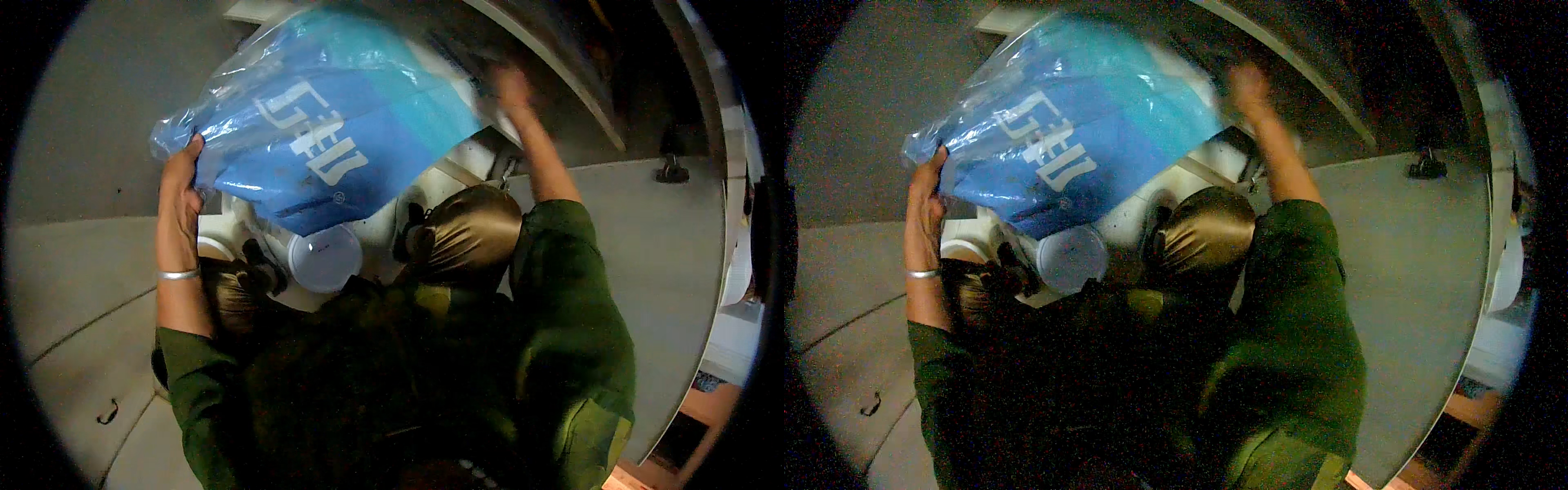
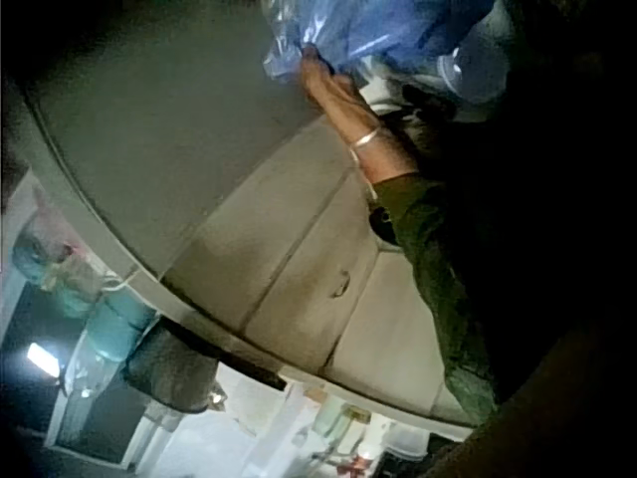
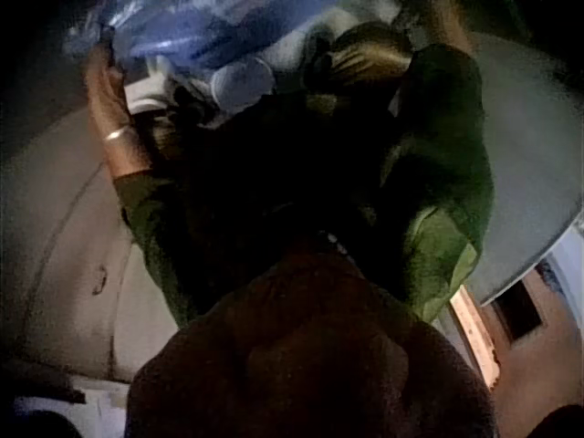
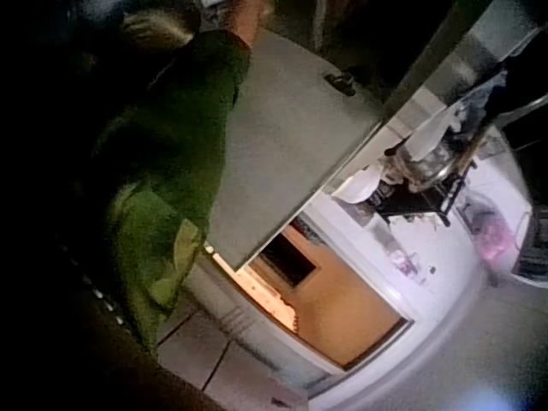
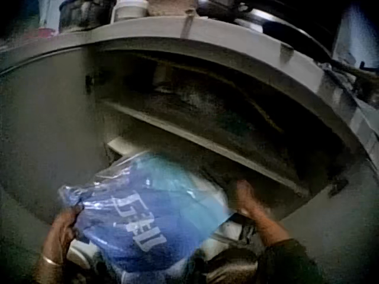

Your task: The person sits on the floor and wipes the exterior of a large blue plastic bag with a cloth. They then dip the cloth into a white bucket of water, wring it out, and continue wiping the bag's surface.

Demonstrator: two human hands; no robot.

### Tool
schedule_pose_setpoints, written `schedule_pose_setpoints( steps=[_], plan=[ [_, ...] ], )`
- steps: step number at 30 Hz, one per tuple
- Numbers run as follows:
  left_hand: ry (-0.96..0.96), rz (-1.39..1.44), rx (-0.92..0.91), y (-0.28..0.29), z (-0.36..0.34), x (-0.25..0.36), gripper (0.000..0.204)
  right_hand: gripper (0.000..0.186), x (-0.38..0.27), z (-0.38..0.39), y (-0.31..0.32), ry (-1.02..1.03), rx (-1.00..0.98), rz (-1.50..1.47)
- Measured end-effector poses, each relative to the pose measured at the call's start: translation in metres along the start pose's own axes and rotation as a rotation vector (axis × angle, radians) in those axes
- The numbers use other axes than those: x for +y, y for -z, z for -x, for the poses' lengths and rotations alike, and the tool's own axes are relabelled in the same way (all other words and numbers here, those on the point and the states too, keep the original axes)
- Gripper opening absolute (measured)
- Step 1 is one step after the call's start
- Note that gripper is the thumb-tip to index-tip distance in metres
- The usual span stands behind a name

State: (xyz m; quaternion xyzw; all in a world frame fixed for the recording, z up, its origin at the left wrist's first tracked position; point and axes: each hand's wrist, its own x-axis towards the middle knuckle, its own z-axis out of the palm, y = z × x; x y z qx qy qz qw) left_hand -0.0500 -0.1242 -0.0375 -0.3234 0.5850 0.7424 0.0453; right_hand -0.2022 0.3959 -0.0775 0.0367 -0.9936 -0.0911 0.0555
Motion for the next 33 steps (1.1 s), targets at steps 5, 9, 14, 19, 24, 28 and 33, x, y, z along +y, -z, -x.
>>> schedule_pose_setpoints(
  steps=[5, 9, 14, 19, 24, 28, 33],
  plan=[
    [0.053, 0.039, 0.005, -0.008, 0.005, 0.011, 0.033, 0.041, -0.133, 0.026, 0.035, 0.368, 0.436, -0.417],
    [0.017, 0.027, -0.008, -0.004, 0.003, 0.009, 0.034, 0.04, -0.068, 0.029, -0.001, -0.103, 0.255, -0.322],
    [0.102, 0.058, 0.042, -0.001, 0.005, 0.004, 0.034, 0.05, 0.058, 0.06, 0.022, -0.286, -0.042, -0.107],
    [0.076, -0.067, 0.006, -0.029, 0.024, 0.008, 0.032, 0.049, 0.053, -0.006, 0.004, 0.25, 0.593, 0.323],
    [0.086, -0.096, -0.004, -0.017, 0.025, 0.009, 0.032, 0.023, -0.2, -0.03, 0.1, 0.557, 0.466, -0.492],
    [0.102, 0.058, -0.019, -0.023, 0.027, 0.019, 0.031, 0.023, -0.216, -0.051, 0.058, 0.59, 0.39, -0.504],
    [0.078, 0.21, -0.123, -0.021, 0.033, 0.023, 0.032, 0.041, -0.089, -0.074, 0.0, -0.028, 0.236, -0.566]
  ],
)
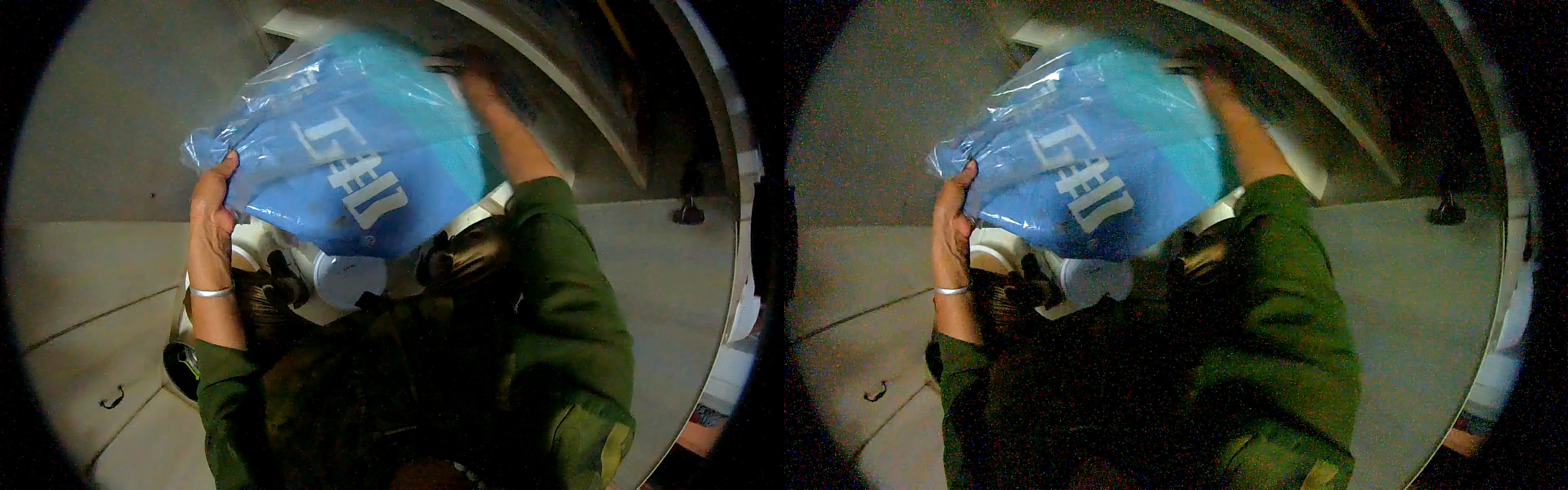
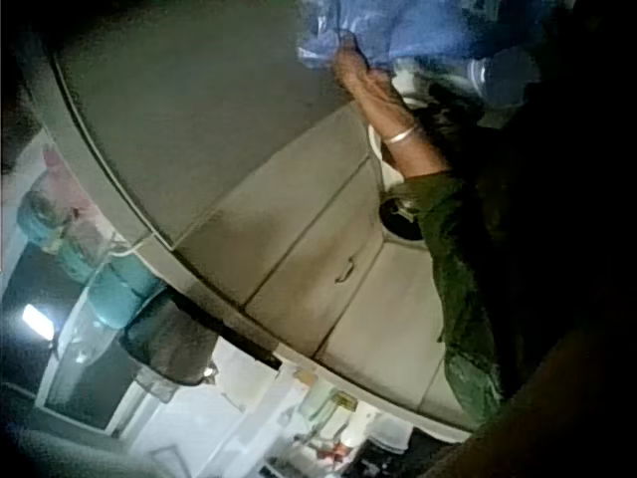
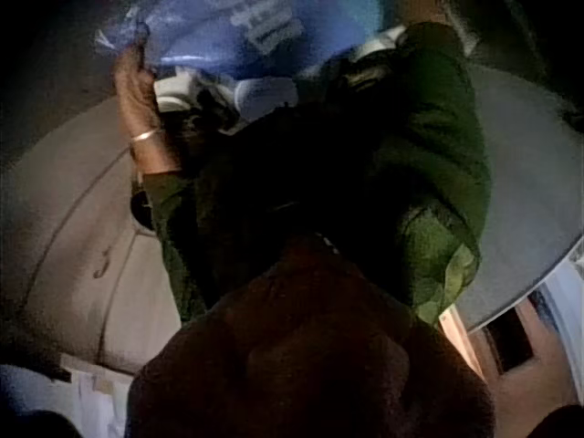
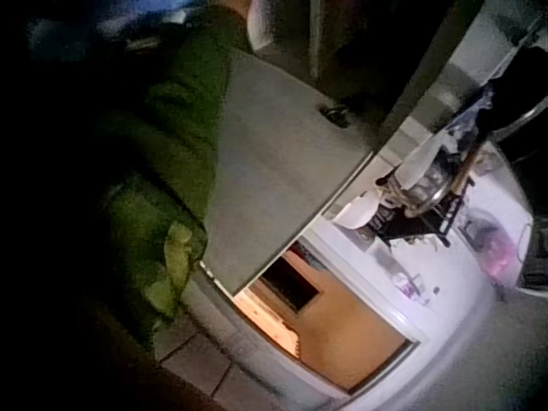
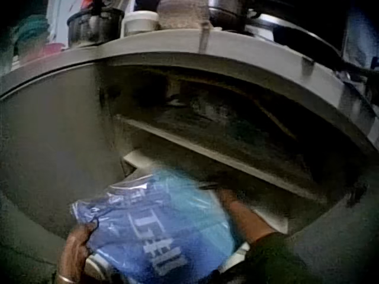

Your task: The person sits on the floor and wipes the exterior of a large blue plastic bag with a cloth. They then dip the cloth into a white bucket of water, wring it out, and continue wiping the bag's surface.

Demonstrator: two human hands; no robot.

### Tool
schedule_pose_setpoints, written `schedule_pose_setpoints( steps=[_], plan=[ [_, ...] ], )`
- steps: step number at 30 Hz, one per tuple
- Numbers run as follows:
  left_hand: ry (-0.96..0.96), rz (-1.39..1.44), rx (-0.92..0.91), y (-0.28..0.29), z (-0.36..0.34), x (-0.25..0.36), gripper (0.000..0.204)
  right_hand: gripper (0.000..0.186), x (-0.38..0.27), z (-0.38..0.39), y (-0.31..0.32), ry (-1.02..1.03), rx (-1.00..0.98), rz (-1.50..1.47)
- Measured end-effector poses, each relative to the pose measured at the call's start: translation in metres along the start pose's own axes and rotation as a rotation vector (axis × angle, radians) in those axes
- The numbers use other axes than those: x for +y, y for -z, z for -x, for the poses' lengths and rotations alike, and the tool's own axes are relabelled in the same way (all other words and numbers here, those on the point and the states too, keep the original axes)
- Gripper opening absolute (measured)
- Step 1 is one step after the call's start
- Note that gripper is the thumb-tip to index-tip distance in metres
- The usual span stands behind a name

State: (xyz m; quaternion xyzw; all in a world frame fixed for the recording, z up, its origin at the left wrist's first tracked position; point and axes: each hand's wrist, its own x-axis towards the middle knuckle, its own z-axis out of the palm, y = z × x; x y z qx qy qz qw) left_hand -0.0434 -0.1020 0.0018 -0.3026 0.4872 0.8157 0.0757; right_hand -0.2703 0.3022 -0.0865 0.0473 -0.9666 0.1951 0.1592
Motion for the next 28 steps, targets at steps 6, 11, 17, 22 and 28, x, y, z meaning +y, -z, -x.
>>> schedule_pose_setpoints(
  steps=[6, 11, 17, 22, 28],
  plan=[
    [-0.017, -0.108, 0.054, -0.005, 0.008, -0.004, 0.028, 0.044, 0.138, 0.062, 0.109, -0.254, 0.025, 0.333],
    [0.001, -0.057, -0.009, -0.012, -0.001, -0.002, 0.031, 0.048, 0.1, 0.055, 0.118, -0.145, 0.092, 0.244],
    [-0.036, -0.16, 0.04, -0.009, 0.003, -0.001, 0.038, 0.052, -0.035, 0.06, 0.065, 0.402, -0.078, 0.183],
    [-0.059, -0.321, 0.041, -0.014, 0.007, 0.003, 0.043, 0.029, 0.097, 0.021, 0.016, 0.048, -0.25, 0.3],
    [-0.128, -0.274, 0.113, -0.004, 0.004, -0.002, 0.054, 0.039, 0.175, -0.029, -0.01, 0.073, 0.046, 0.197]
  ],
)
